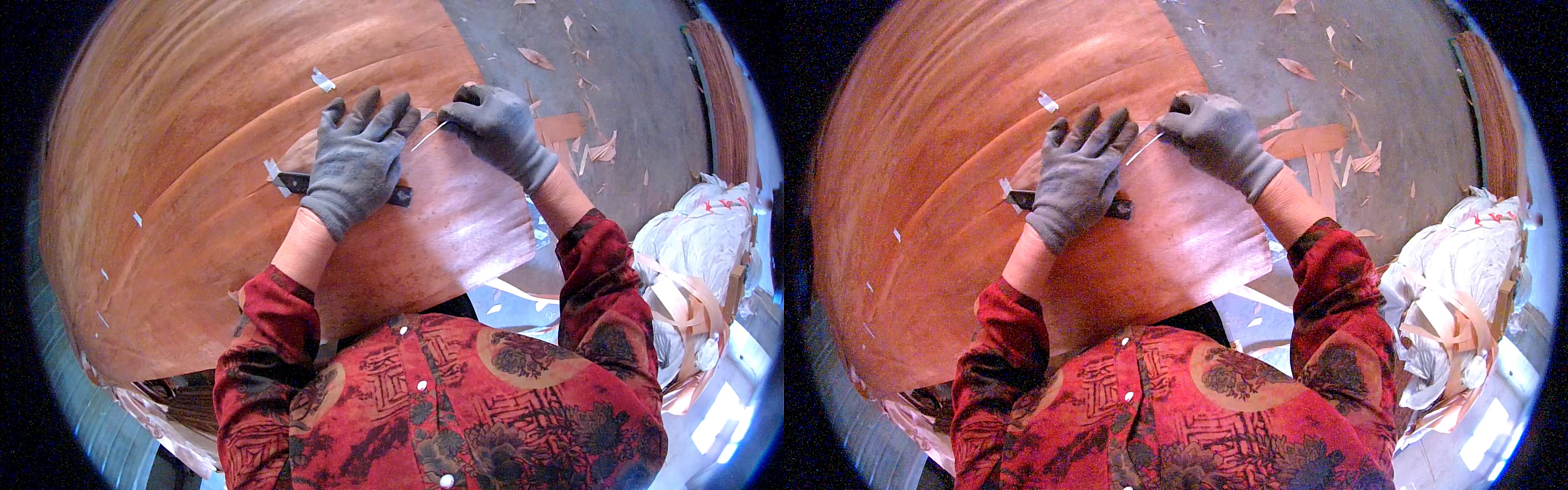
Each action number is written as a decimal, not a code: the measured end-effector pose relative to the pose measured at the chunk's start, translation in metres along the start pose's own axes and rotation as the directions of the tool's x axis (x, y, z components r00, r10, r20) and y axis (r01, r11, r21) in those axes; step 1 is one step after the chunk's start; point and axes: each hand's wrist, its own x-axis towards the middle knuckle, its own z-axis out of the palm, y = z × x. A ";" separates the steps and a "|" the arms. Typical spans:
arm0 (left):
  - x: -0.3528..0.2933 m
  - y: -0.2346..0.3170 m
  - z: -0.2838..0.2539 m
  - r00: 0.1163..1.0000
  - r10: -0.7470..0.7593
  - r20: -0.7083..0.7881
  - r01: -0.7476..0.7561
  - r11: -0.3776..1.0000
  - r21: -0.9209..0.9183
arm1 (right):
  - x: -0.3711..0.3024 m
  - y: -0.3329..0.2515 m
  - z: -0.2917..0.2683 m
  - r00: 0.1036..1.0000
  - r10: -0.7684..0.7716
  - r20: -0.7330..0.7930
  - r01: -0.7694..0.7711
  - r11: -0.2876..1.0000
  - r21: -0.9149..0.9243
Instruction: The person applies thin wood veneer sheets to a large curved wooden surface. They smooth the veneer, use a utility knife to trim edges, and secure the sheets with small white clips. The person repeatedly lifts and adjusts the veneer to ensure proper adhesion and alignment.
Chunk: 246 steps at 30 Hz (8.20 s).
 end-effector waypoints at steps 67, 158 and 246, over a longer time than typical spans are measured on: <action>-0.001 0.003 -0.008 0.979 0.146 0.143 -0.150 0.988 0.021 | 0.025 -0.036 -0.019 0.480 0.716 0.507 -0.867 0.473 0.154; -0.095 0.023 0.047 0.774 0.054 -0.631 0.057 0.986 0.155 | -0.096 -0.168 -0.039 0.759 0.511 0.403 -0.397 -0.128 0.909; 0.412 -0.011 0.056 -0.963 -0.101 0.250 -0.269 0.455 -0.849 | 0.565 0.583 -0.001 0.779 -0.624 0.065 0.540 0.719 0.437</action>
